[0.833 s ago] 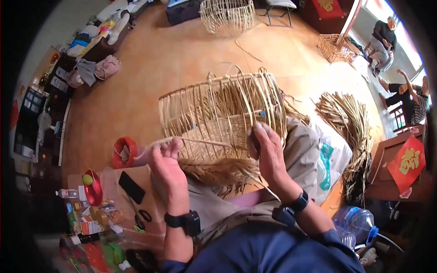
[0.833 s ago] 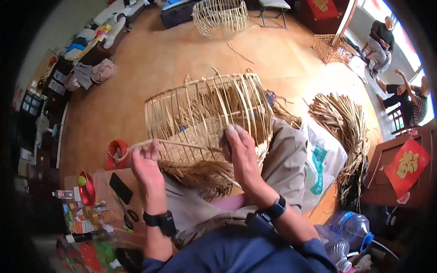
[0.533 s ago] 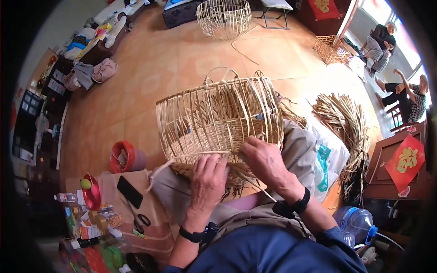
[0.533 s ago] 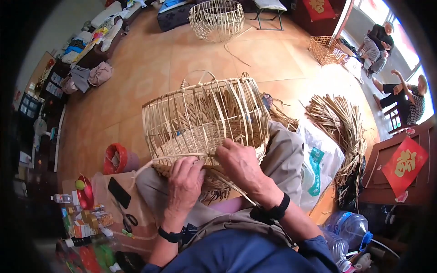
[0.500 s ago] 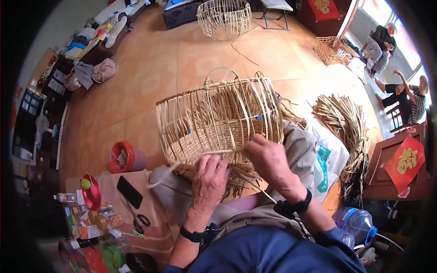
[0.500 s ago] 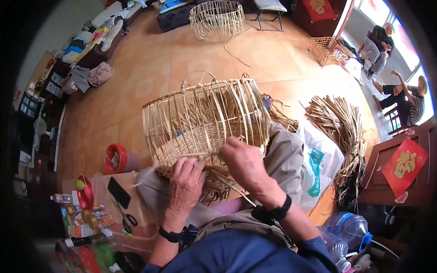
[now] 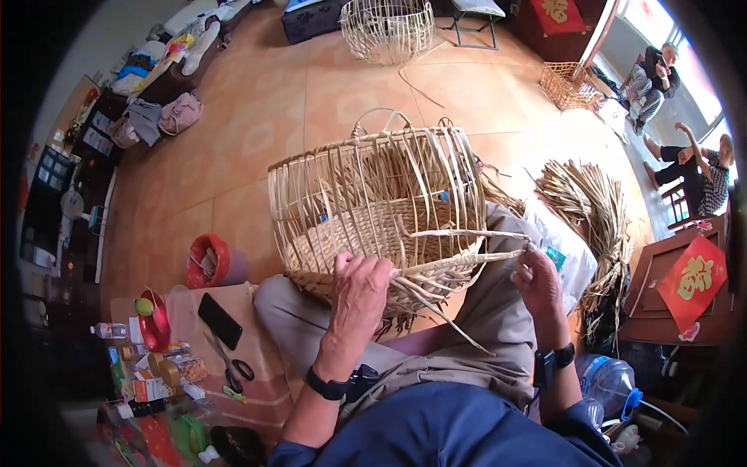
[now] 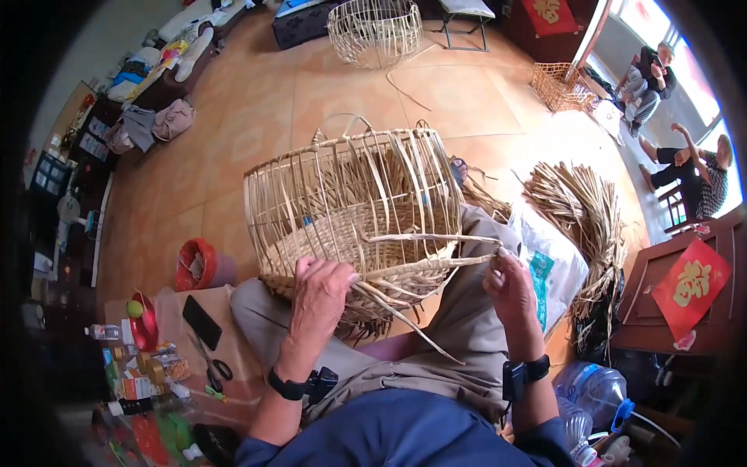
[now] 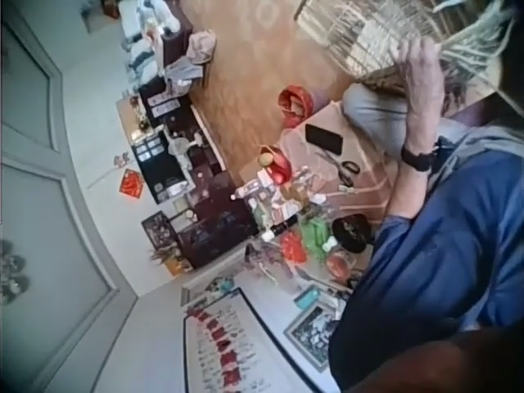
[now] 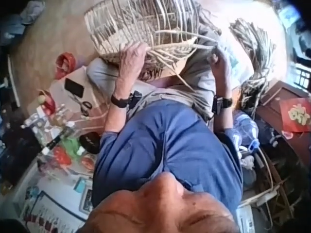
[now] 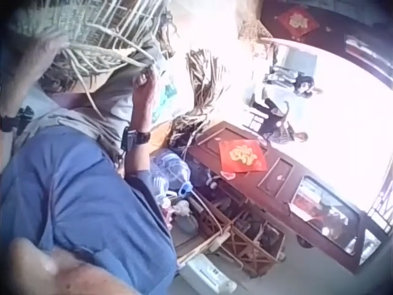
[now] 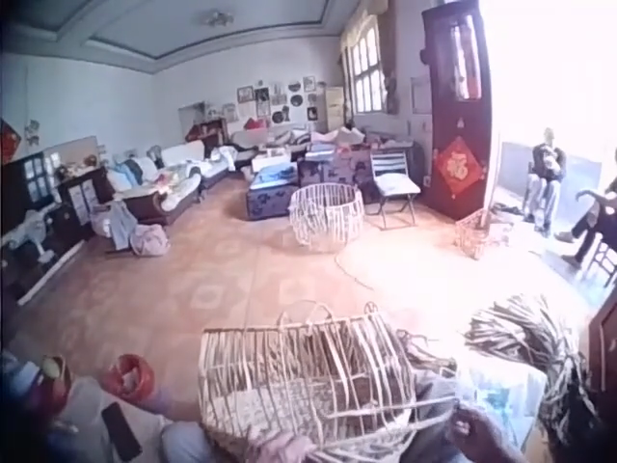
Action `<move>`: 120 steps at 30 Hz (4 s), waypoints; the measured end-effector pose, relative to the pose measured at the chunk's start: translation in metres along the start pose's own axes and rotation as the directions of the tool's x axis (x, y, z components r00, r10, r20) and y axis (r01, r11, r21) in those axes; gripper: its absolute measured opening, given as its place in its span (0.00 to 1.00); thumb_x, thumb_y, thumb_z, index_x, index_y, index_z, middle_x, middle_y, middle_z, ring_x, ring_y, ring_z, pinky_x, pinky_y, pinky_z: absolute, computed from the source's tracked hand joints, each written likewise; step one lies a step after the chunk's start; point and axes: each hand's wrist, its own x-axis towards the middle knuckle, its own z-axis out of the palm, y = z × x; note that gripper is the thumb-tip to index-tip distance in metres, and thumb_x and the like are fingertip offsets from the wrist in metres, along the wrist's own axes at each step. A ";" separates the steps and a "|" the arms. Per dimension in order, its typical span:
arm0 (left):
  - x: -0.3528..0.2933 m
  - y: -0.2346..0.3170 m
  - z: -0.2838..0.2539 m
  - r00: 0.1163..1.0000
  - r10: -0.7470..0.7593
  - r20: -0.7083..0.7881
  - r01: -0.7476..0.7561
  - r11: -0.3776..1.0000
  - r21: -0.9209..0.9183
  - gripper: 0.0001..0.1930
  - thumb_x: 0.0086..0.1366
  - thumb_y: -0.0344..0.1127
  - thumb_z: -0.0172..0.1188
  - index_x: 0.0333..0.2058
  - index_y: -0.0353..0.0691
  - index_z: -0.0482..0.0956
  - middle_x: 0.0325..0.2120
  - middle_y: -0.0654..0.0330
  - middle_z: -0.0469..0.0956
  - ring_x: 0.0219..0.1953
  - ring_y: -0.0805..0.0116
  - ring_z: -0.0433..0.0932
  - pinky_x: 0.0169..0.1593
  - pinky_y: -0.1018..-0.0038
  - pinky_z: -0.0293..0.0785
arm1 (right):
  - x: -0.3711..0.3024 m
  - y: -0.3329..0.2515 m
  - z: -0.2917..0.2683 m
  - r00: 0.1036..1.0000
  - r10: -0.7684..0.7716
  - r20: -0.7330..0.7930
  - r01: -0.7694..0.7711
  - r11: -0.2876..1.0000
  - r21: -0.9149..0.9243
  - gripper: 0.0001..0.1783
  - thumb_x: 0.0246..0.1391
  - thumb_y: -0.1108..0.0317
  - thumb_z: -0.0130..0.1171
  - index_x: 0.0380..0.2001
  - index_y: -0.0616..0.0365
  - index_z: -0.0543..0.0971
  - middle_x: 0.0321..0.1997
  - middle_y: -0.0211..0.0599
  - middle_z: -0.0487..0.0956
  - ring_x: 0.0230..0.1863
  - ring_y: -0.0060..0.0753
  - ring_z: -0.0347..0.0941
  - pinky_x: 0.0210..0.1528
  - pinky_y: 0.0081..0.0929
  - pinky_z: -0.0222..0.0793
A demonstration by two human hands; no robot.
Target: Weaving a large bamboo or wicker basket using thin strips of material.
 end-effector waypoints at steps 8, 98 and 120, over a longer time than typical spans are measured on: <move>-0.006 -0.010 0.016 0.995 -0.025 -0.100 0.019 0.998 -0.058 0.04 0.68 0.30 0.61 0.32 0.40 0.77 0.27 0.56 0.77 0.34 0.53 0.79 0.50 0.59 0.67 | -0.015 -0.014 -0.003 0.992 -0.024 0.121 0.103 0.707 -0.700 0.11 0.71 0.57 0.58 0.37 0.50 0.78 0.23 0.22 0.74 0.20 0.19 0.67 0.21 0.18 0.58; -0.010 -0.040 0.035 0.904 -0.229 -0.361 0.198 0.973 -0.122 0.17 0.75 0.36 0.47 0.50 0.31 0.78 0.40 0.44 0.82 0.42 0.46 0.81 0.49 0.58 0.74 | 0.061 -0.058 -0.206 0.952 -0.278 0.127 0.038 -0.304 -0.952 0.09 0.60 0.74 0.61 0.43 0.59 0.83 0.41 0.49 0.84 0.46 0.54 0.81 0.49 0.43 0.77; -0.033 -0.064 0.037 0.837 -0.321 -0.442 0.310 0.945 -0.101 0.19 0.77 0.38 0.43 0.51 0.27 0.76 0.45 0.47 0.78 0.48 0.54 0.75 0.57 0.62 0.69 | 0.073 0.160 -0.339 0.822 -0.136 -0.554 -0.464 0.406 -0.788 0.27 0.52 0.65 0.71 0.53 0.65 0.76 0.50 0.61 0.82 0.56 0.61 0.78 0.59 0.48 0.72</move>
